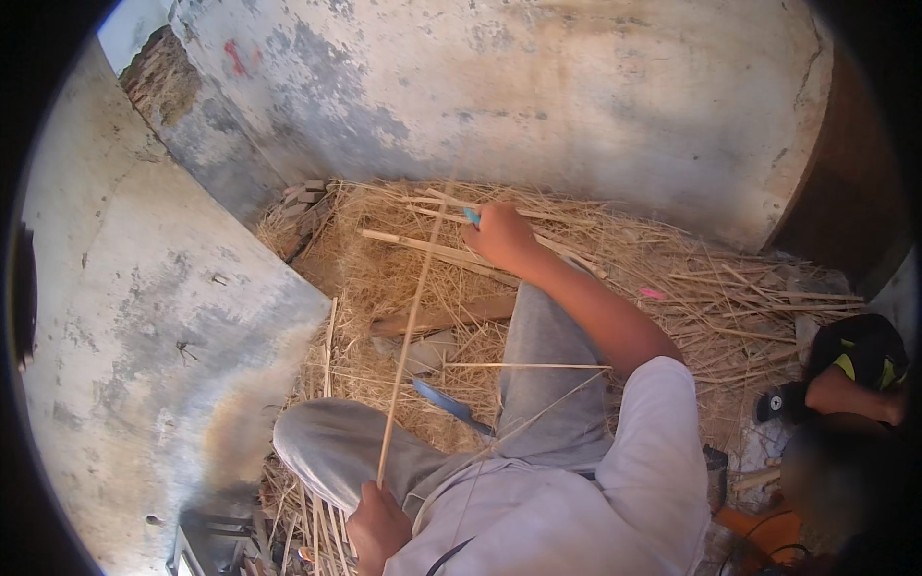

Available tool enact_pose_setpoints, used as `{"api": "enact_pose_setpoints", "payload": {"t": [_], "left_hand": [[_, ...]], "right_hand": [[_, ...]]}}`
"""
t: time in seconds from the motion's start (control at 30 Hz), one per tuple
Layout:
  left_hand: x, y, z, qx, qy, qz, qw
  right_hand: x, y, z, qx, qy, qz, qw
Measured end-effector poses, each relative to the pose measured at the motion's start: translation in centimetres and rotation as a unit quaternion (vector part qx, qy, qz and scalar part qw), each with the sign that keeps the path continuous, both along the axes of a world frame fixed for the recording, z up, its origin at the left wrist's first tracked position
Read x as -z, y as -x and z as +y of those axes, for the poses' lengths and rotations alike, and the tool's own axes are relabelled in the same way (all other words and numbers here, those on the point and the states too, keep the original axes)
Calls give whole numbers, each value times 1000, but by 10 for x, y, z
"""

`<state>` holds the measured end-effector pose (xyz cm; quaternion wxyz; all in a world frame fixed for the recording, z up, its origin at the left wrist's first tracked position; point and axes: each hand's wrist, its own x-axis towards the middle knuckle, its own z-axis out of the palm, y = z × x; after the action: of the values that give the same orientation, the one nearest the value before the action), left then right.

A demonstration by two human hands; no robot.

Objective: The person sits on a straw-covered floor and uses a utility knife to split a long bamboo stick into thin strips. They repeatedly scrape and shave the bamboo, then switch to a larger knife to continue splitting. The person handles multiple bamboo pieces and places finished strips aside.

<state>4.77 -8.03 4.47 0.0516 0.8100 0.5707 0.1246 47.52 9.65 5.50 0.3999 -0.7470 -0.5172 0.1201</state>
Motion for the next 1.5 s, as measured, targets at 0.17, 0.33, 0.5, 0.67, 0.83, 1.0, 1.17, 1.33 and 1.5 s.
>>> {"api": "enact_pose_setpoints", "payload": {"t": [0.17,0.33,0.5,0.67,0.83,1.0,1.17,1.33,1.5], "left_hand": [[9,3,4,24,4,-49,998],[15,3,12,92,75,-80,990],[6,-8,27,100,163,-96,977],[-17,-36,42,177,168,-272,931],[-36,-78,70,219,282,-405,842],[-21,-73,108,230,551,-451,664],[-14,-74,118,232,548,-443,671],[9,-84,108,184,243,-318,898],[-18,-93,77,172,107,-213,956]], "right_hand": [[-27,41,-11,-108,-85,591,795],[-22,60,-25,-115,-127,678,715],[-34,86,-35,-4,-322,731,602],[-40,96,-44,-103,-351,668,648],[-39,134,-69,-207,-243,583,747],[-26,103,-75,-107,-191,496,840],[-31,85,-80,-124,-122,320,931],[-1,64,-67,-74,-251,-20,965],[-18,61,-65,6,-124,-229,965]]}}
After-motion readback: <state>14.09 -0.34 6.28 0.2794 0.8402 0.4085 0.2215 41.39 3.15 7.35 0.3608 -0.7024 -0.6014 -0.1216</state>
